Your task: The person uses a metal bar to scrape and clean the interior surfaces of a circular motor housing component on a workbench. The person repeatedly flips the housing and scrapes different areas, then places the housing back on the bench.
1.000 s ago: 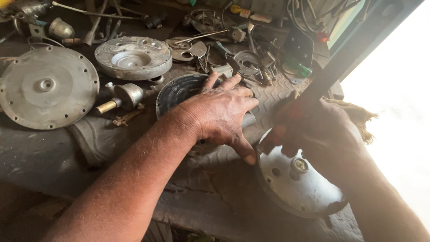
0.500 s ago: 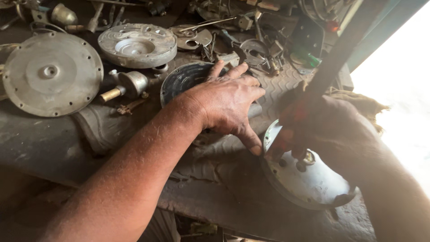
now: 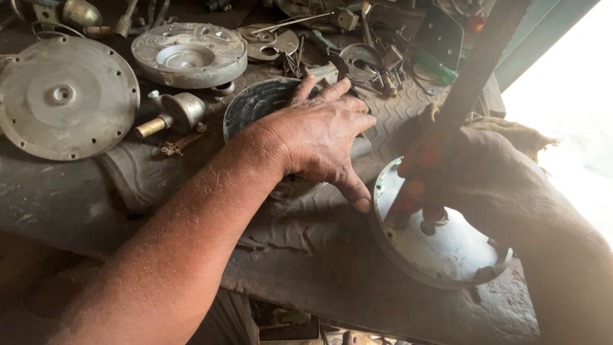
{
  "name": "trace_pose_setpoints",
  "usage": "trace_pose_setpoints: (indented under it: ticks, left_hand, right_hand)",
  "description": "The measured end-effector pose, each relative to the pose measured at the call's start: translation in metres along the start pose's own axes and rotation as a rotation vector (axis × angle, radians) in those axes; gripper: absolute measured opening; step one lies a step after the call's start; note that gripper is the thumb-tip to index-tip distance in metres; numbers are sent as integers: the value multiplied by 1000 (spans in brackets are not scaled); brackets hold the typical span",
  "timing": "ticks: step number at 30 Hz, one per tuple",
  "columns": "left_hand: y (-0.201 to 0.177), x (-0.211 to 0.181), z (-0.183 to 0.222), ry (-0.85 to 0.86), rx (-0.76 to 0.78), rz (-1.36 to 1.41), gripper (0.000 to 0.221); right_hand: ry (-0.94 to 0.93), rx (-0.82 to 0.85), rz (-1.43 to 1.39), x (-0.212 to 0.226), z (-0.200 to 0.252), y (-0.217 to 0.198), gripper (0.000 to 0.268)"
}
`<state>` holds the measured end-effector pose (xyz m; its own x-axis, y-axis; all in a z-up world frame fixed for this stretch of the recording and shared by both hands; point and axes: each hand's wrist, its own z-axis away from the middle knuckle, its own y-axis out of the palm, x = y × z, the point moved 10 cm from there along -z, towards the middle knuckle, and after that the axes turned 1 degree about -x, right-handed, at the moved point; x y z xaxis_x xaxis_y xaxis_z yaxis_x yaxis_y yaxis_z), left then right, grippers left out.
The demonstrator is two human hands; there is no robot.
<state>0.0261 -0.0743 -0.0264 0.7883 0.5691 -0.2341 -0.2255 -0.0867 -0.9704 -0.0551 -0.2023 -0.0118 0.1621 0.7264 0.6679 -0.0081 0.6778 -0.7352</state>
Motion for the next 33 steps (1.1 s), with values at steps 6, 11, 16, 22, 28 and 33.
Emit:
trace_pose_setpoints:
  ticks: [6, 11, 16, 22, 28, 33]
  left_hand:
    - [-4, -2, -1, 11, -24, 30, 138]
    - [-11, -14, 1, 85, -55, 84, 147]
    - [-11, -25, 2, 137, -45, 120, 140]
    - [-5, -38, 0, 193, -33, 171, 140]
    - [4, -59, 3, 267, 10, 99, 149]
    - [27, -92, 9, 324, 103, 28, 158]
  right_hand:
    - [-425, -429, -761, -2, 24, -66, 14]
    - [-647, -870, -134, 3, 63, -96, 7]
    - [-539, -1174, 633, 19, 78, -87, 13]
    - [-364, -1095, -101, -18, 68, -101, 10]
    - [-457, -1102, 32, 0, 71, -98, 10]
    - [-415, -1114, -78, -11, 67, -106, 11]
